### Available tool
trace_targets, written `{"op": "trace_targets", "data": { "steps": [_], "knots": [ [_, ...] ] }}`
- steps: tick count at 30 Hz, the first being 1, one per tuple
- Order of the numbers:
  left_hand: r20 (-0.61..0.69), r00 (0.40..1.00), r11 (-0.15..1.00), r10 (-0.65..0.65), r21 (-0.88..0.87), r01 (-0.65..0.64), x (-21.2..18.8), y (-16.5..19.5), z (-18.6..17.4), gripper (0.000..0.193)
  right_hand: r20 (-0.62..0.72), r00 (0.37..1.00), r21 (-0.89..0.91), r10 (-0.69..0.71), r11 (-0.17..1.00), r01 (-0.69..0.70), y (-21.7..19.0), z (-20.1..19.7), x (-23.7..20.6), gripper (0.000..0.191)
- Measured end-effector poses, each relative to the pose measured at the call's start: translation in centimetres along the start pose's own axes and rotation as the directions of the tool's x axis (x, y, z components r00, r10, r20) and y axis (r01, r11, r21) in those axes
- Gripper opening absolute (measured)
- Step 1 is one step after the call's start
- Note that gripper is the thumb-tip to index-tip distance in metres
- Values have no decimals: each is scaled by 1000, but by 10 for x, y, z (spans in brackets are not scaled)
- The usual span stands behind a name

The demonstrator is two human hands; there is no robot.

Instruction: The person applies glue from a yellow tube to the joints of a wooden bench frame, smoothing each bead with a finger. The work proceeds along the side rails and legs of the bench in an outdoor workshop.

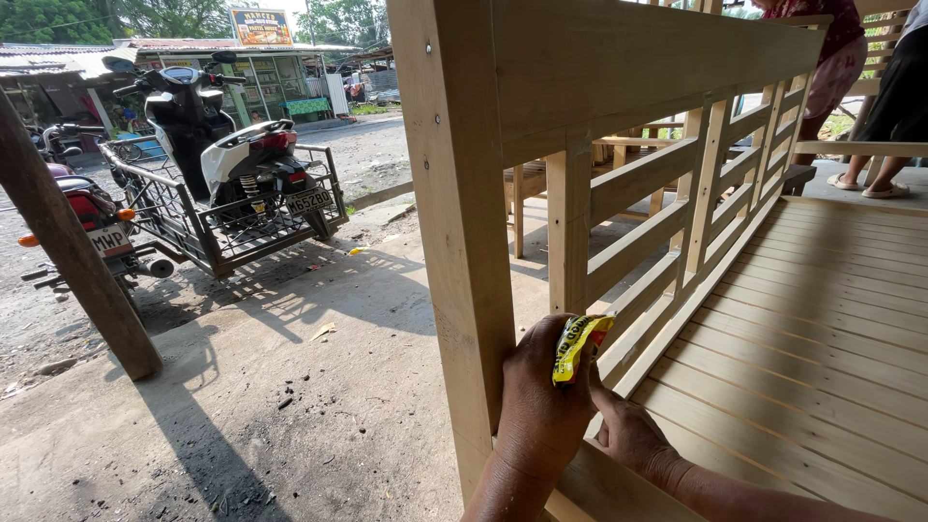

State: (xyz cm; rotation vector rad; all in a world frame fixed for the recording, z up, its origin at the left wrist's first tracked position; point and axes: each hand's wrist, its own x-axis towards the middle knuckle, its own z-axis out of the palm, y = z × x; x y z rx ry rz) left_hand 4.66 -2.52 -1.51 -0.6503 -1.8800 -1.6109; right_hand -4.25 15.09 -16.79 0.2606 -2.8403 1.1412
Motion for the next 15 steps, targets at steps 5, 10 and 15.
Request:
{"op": "trace_targets", "data": {
  "steps": [5, 10, 15],
  "knots": [
    [8, 1000, 1000, 7, -16, -7, 2, -3, 1, 14, 54, 997, -174, -48, 983, 57, 2, 4, -1, 86],
    [8, 1000, 997, 25, -67, -25, 0, -4, 1, 17, -94, 994, -21, -49, 999, 47, 1, 2, -11, 39],
    [6, 1000, 999, -25, -42, 25, 1, -3, 1, 16, -81, 997, 43, -1, 999, 4, -2, 0, 5, 89]
  ]
}}
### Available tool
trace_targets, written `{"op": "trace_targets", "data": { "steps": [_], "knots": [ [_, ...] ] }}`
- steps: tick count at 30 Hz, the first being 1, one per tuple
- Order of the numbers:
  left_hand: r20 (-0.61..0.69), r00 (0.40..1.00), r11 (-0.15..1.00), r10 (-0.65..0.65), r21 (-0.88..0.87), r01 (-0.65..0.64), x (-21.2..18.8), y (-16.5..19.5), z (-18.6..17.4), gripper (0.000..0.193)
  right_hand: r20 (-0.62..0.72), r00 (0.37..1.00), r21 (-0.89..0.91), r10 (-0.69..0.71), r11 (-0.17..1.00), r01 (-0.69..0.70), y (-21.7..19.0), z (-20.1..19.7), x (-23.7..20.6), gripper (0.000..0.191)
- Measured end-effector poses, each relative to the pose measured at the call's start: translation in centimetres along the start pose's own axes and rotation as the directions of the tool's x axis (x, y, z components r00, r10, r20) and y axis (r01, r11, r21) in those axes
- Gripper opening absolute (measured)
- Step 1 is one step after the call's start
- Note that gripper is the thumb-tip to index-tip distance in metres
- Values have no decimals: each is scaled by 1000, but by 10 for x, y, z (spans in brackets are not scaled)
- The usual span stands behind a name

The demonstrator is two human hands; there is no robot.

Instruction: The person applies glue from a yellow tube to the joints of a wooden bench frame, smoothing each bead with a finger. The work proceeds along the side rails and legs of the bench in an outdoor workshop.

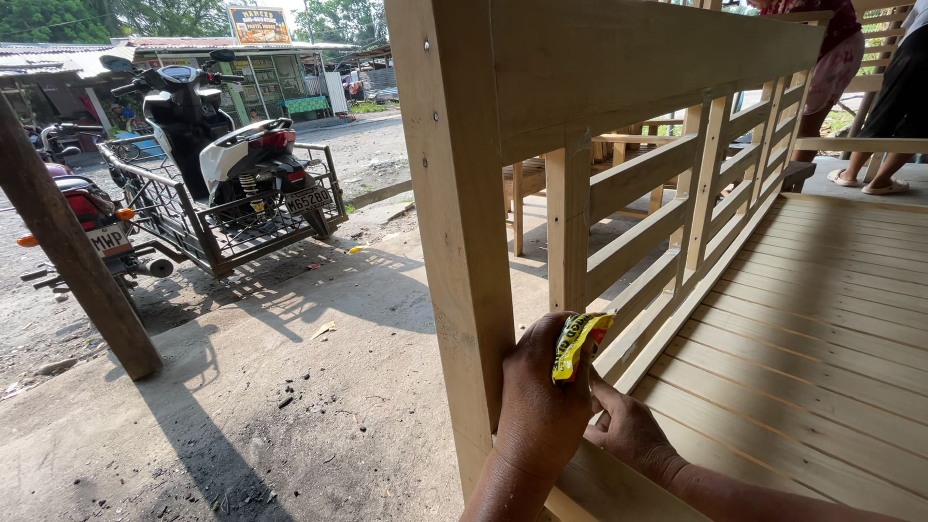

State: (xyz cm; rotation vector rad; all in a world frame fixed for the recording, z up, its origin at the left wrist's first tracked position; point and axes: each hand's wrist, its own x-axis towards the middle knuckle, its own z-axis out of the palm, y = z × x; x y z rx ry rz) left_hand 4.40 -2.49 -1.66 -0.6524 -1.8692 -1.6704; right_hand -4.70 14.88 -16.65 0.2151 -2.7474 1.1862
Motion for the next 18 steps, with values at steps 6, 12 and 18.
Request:
{"op": "trace_targets", "data": {
  "steps": [6, 12, 18],
  "knots": [
    [27, 1000, 999, 10, -33, -9, 1, 0, -1, 13, -27, 994, 103, -108, 989, 110, -1, -8, -11, 27],
    [5, 999, 999, 40, 9, -40, 1, 0, 0, 15, -203, 977, -112, -58, 993, 36, -18, -18, -6, 75],
    [10, 1000, 997, 6, 73, -6, 1, -4, 4, 15, 47, 988, -636, -145, 758, 142, -24, -9, 3, 96]
  ]
}}
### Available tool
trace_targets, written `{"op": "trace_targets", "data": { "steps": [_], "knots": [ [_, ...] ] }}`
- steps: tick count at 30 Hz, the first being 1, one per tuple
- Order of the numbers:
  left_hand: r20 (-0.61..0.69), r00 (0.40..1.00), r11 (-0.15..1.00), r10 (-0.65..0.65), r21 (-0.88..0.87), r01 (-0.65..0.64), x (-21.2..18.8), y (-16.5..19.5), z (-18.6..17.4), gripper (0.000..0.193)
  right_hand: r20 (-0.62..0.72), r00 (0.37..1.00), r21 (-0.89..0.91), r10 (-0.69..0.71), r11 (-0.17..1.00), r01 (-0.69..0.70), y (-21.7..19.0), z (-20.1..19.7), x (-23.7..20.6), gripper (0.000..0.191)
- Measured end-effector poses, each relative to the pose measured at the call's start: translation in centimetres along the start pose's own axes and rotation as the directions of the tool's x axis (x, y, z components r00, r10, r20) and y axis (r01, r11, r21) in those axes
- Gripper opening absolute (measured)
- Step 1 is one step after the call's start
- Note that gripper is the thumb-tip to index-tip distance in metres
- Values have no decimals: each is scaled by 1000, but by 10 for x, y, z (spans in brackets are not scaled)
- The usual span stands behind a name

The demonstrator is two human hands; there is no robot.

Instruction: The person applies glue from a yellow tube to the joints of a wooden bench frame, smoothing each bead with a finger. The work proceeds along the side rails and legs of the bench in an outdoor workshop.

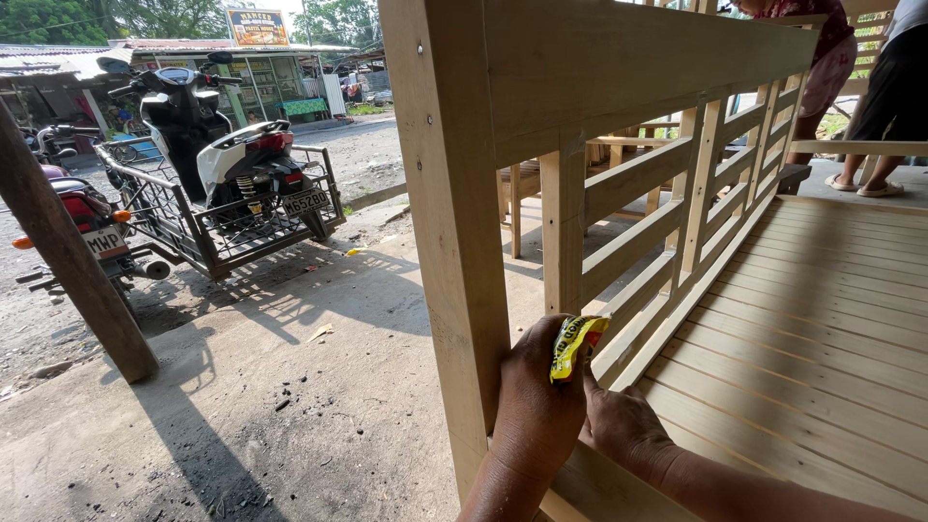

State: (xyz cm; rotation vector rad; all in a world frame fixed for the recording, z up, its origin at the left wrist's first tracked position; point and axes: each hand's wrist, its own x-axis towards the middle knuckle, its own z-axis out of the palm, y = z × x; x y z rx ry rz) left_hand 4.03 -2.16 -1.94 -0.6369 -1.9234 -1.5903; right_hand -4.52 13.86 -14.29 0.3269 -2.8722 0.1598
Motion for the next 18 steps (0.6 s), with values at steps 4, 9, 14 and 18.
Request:
{"op": "trace_targets", "data": {
  "steps": [4, 9, 14, 18],
  "knots": [
    [92, 992, 994, -87, -59, 93, 3, -3, -2, 16, -107, 989, 382, 99, 923, -51, 9, -34, -11, 36],
    [125, 980, 979, -151, -118, 166, 7, -6, -2, 16, -95, 971, 961, 220, 275, 31, 22, -87, 13, 27],
    [110, 987, 987, -119, -96, 130, 8, -7, 0, 12, -158, 983, 973, 96, 185, 138, 33, -111, 18, 35],
    [101, 987, 992, -124, 40, 120, 8, -6, -1, 9, -51, 993, 993, 107, 114, 38, 33, -117, 15, 35]
  ]
}}
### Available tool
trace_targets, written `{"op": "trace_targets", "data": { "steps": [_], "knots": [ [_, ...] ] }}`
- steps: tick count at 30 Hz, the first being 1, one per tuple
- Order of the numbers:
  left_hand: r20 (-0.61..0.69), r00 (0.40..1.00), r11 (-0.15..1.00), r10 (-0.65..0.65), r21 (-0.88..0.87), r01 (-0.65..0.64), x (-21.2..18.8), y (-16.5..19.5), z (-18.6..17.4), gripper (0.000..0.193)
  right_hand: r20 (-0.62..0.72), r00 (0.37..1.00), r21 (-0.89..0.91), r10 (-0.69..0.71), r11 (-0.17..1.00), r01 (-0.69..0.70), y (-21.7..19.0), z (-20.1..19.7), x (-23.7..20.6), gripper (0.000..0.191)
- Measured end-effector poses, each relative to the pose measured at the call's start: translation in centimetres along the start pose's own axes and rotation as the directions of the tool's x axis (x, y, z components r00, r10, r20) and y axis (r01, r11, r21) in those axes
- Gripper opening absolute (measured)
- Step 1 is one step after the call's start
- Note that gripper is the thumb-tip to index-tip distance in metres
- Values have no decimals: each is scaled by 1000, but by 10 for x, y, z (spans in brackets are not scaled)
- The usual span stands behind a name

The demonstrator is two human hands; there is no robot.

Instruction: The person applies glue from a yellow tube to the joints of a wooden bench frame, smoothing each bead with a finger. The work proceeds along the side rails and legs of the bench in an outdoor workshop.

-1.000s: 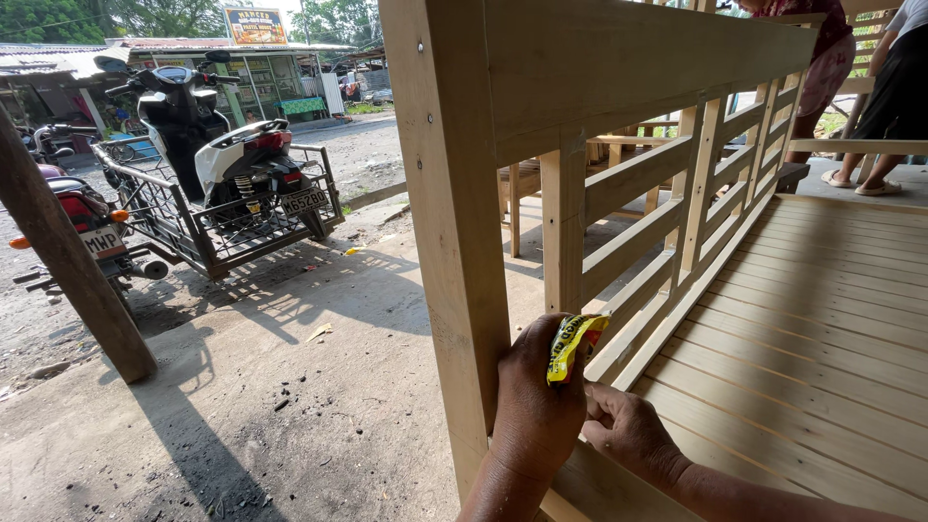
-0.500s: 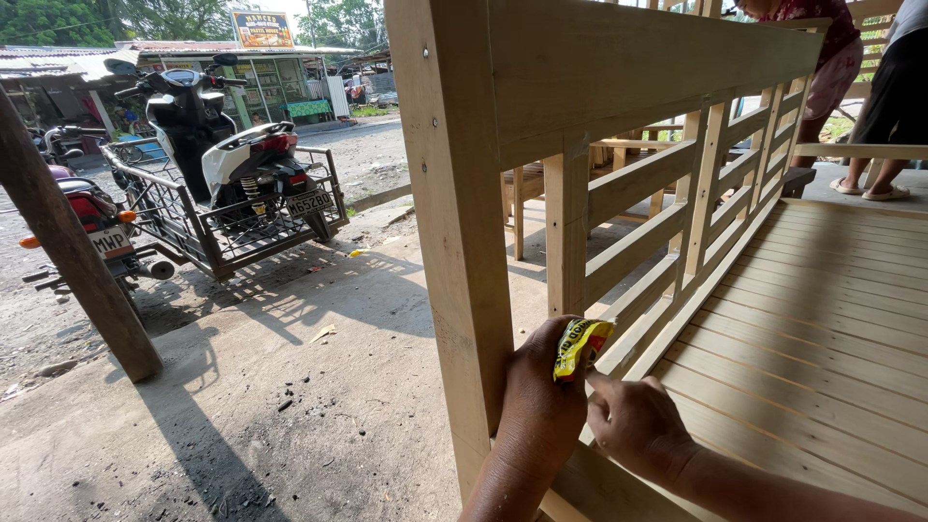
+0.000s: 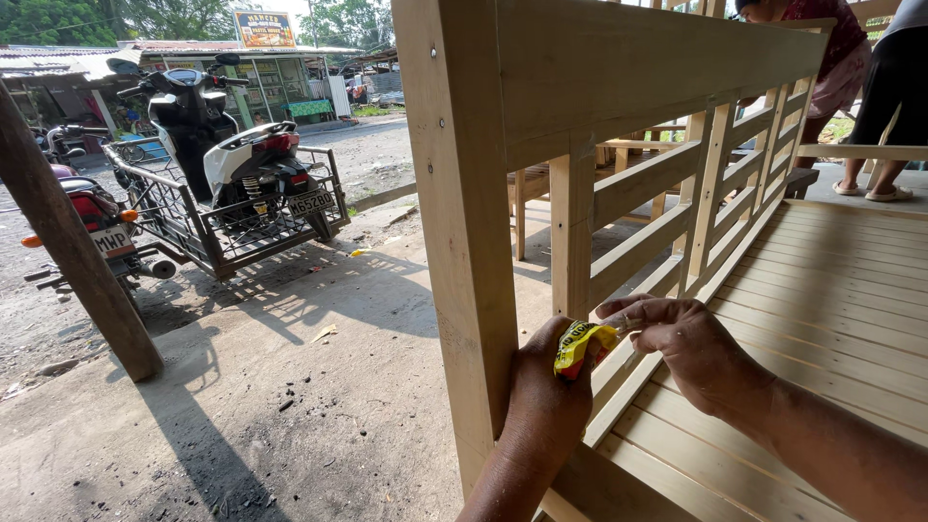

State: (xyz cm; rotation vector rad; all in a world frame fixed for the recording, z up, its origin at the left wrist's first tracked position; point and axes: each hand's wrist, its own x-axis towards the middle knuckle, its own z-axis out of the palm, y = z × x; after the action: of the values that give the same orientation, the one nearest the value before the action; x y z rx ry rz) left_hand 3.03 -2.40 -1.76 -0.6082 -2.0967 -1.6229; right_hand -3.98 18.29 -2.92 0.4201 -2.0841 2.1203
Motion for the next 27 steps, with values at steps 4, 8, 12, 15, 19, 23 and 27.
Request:
{"op": "trace_targets", "data": {
  "steps": [4, 8, 12, 15, 19, 23, 27],
  "knots": [
    [-14, 1000, 1000, 2, 22, -2, -1, 2, 0, 7, 7, 999, -17, 32, 999, -32, -4, 0, -3, 35],
    [-34, 999, 999, 28, 32, -27, -2, 4, 0, 5, 5, 998, -38, 69, 997, -68, -5, 1, -5, 38],
    [-29, 1000, 999, -9, 53, 10, -2, 4, 0, 3, -9, 997, -20, 79, 997, -80, -4, 1, -4, 30],
    [-52, 999, 997, 16, 71, -12, -2, 3, 1, 6, 21, 1000, -44, 9, 999, -8, -4, -1, -6, 25],
    [-47, 999, 989, 18, 145, -11, 2, -3, 2, 15, -73, 997, -70, 26, 997, -31, -14, 0, -12, 26],
    [-42, 999, 990, -18, 140, 24, 2, -6, 2, 18, -99, 995, -115, -14, 993, 3, -43, 5, -25, 26],
    [-40, 999, 996, -1, 87, 5, 3, -5, -3, 19, -178, 979, -188, 102, 973, -135, -69, 10, -58, 27]
  ]
}}
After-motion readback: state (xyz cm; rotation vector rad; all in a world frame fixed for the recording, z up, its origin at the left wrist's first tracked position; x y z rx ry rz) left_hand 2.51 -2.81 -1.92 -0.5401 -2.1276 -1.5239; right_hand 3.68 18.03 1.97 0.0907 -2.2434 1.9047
